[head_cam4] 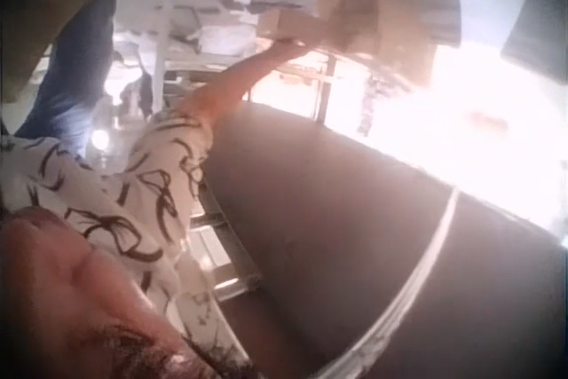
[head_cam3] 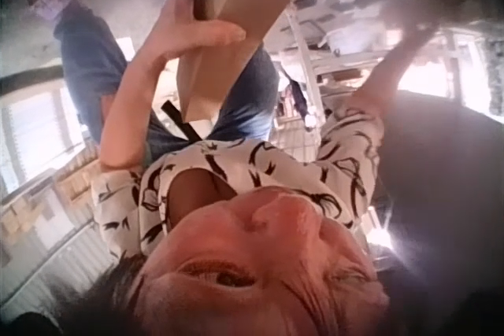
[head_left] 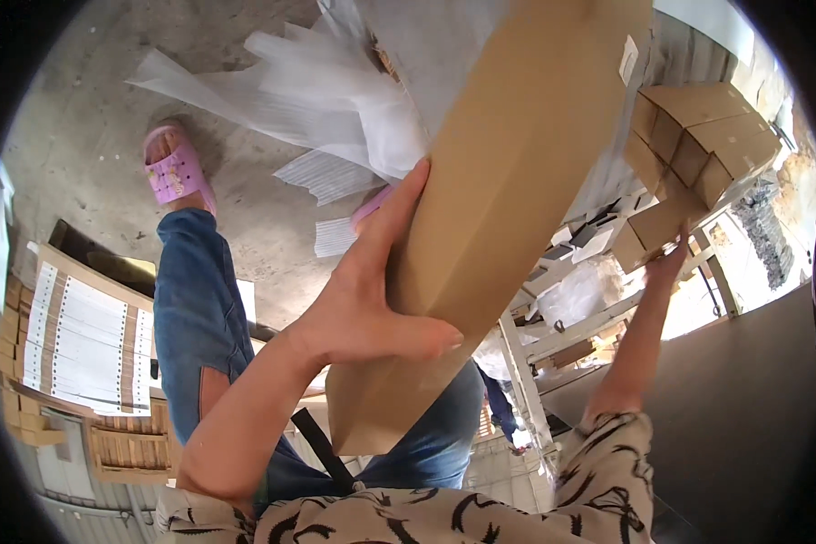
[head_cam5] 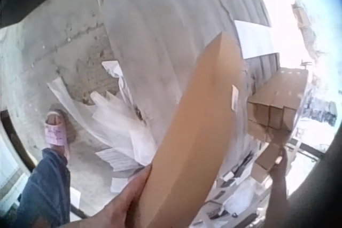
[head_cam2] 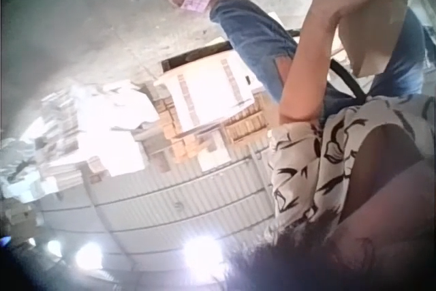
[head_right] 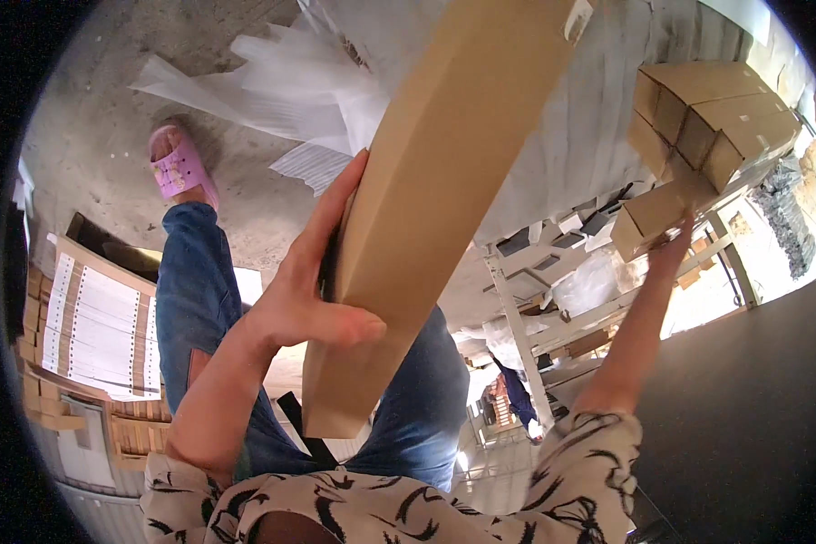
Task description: The person places white furniture boards, foam pieces, and cardboard dividers into a shipping box on a conveyor belt.
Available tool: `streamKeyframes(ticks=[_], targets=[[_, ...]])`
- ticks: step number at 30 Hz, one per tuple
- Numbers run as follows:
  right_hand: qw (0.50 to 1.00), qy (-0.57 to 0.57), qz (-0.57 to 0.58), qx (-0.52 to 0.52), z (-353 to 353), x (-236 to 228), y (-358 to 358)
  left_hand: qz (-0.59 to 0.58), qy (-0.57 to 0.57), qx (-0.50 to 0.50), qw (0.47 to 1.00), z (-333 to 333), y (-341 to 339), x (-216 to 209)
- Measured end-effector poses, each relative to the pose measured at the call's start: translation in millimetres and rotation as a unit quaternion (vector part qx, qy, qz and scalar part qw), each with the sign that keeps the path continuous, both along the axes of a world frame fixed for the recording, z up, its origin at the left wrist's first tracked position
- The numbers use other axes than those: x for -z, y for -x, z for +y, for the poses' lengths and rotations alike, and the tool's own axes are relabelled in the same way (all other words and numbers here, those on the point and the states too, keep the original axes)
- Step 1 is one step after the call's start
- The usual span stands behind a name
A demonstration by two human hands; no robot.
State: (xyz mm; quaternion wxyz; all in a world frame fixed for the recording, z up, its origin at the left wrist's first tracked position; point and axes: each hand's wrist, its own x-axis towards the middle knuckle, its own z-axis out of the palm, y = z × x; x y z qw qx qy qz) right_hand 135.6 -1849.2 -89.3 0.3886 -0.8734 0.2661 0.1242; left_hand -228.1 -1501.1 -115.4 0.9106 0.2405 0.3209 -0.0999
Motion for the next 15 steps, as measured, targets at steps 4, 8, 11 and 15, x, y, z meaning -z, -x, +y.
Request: streamKeyframes(ticks=[4, 8, 11, 15], targets=[[0.986, 0.109, 0.090, 0.093, 8, 6, -46, 0.008, -0.015, 0.011, 1.000, 11, 10, -7], [0.996, 0.000, 0.077, -0.035, -41, -16, -46, -0.021, -0.009, -0.007, 1.000, 27, 11, -22], [0.991, -0.095, 0.087, -0.032, -15, -19, 74, -0.019, 0.055, 0.019, 0.998, 56, 32, -44], [0.973, -0.197, 0.107, 0.054, 94, -90, 215, 0.014, 0.152, -0.067, 0.986, 110, 89, -107]])
